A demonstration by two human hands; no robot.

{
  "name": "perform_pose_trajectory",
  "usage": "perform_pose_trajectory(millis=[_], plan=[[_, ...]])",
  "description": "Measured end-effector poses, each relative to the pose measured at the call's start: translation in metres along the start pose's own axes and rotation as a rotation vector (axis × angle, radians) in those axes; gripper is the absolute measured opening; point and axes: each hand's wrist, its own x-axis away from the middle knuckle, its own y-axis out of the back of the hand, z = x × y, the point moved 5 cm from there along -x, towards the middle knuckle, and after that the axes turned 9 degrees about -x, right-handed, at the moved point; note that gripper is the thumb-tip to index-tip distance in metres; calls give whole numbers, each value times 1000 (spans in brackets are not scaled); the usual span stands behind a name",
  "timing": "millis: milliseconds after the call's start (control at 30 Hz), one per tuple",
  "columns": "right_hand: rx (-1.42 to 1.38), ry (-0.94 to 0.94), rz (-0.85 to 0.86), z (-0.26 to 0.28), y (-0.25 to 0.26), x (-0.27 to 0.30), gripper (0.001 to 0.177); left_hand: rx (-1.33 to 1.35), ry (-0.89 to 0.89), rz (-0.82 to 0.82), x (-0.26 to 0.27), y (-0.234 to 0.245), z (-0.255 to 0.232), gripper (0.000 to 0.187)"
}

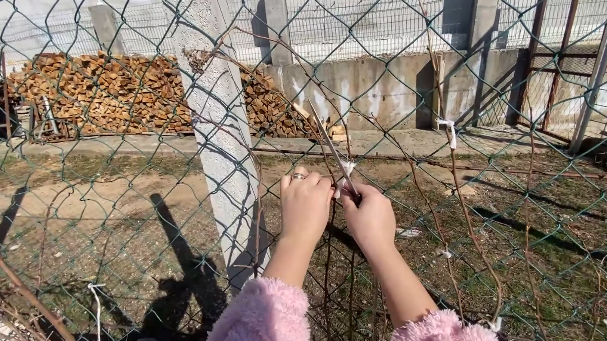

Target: The person removes white string ties from dormant vines growing on a wire fence, pulling the knots apart by hand and using a knife to cut some ties, working along the fence and gathering the removed strings.

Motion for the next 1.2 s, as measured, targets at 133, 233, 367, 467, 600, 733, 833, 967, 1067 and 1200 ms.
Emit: perform_pose_trajectory(millis=[133, 233, 367, 467, 600, 733, 833, 967, 1067, 1200], plan=[[-36, -37, 2, -2, 0, 6, 23, -46, 91, -60, 5, 1, -7, 16], [-29, -95, -40, -8, 2, 11, 19, -43, 218, -35, 9, -3, -8, 19], [-130, -153, -32, 1, 11, 27, 19, 236, 588, 220, 15, 25, -4, 20], [-211, -179, -5, -6, 11, 33, 19, 773, 954, 378, 32, 9, 1, 17], [-268, -212, 5, -15, 10, 39, 20, 1196, 1145, 356, 51, -21, 3, 30], [-309, -236, 25, -29, -5, 36, 17, 1389, 1241, 400, 46, -12, -15, 33], [-323, -213, 41, -19, 0, 41, 16, 1412, 1251, 287, 52, -29, -12, 29], [-284, -127, -9, 12, 22, 45, 19, 1396, 1263, 226, 54, -13, -9, 24], [-273, -52, 26, 24, 25, 47, 26, 1470, 1299, 274, 56, -25, -9, 21], [-121, 24, 113, 24, 17, 39, 26, 1521, 1326, 342, 60, -41, -2, 20]])
